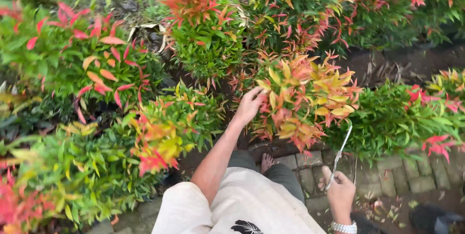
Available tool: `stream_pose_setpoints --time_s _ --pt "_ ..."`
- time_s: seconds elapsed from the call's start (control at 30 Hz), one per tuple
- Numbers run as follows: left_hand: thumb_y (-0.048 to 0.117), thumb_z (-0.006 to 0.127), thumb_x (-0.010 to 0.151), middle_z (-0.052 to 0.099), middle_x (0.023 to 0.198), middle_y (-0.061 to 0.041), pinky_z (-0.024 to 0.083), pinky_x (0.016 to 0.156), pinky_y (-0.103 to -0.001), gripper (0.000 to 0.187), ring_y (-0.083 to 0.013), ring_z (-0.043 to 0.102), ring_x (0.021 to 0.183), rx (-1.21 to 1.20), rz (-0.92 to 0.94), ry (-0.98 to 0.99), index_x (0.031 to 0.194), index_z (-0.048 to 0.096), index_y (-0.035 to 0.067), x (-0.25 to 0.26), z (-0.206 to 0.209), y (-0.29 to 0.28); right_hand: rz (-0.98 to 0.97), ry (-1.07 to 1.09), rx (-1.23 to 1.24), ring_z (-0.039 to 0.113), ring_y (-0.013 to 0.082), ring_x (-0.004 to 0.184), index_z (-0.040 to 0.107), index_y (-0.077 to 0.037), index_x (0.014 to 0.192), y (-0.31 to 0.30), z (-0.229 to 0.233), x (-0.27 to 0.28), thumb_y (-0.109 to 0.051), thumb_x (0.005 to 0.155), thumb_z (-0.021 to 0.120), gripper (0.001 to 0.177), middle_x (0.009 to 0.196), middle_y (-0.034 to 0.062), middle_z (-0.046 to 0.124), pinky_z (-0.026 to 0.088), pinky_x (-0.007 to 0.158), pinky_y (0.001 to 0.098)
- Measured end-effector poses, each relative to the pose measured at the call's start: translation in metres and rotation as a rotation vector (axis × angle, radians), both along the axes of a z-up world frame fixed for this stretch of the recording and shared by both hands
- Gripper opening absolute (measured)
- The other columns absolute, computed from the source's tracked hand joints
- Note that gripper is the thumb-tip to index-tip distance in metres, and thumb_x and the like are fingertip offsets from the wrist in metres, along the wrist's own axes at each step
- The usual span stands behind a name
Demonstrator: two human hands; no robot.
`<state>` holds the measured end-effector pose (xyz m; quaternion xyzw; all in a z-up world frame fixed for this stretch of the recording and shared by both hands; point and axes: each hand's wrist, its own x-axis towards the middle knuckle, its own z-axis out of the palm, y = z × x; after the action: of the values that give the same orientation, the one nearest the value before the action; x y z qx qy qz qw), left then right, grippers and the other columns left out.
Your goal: The person trims several potted plants with colorful foliage using shears. They move along a brick path, cutting leaves and branches from different plants, and occasionally use a broom to sweep debris.
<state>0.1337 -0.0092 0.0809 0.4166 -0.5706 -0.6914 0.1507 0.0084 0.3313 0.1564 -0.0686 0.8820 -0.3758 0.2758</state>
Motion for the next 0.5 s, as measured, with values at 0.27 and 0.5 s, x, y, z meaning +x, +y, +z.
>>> stream_pose_setpoints --time_s 0.27,0.5 --pt "0.05 0.051 0.099 0.072 0.125 -0.007 0.062 0.082 -0.035 0.047 -0.0199 0.075 0.098 -0.562 0.433 0.033 0.128 0.066 0.016 0.012 0.085 0.072 0.385 0.374 -0.346 0.059 0.0106 0.069 0.073 0.002 0.099 0.031 -0.033 -0.018 -0.005 0.091 0.085 0.016 0.077 0.0091 0.066 0.048 0.065 0.0264" --pt "0.059 0.046 0.094 0.06 0.147 -0.015 0.058 0.103 -0.048 0.073 -0.0328 0.061 0.13 -0.127 0.275 0.073 0.149 0.048 0.012 0.045 0.091 0.243 0.899 0.255 -0.373 0.055 0.0108 0.065 0.074 -0.001 0.091 0.017 -0.035 -0.015 -0.012 0.083 0.089 0.02 0.072 0.0051 0.067 0.049 0.064 0.0302"
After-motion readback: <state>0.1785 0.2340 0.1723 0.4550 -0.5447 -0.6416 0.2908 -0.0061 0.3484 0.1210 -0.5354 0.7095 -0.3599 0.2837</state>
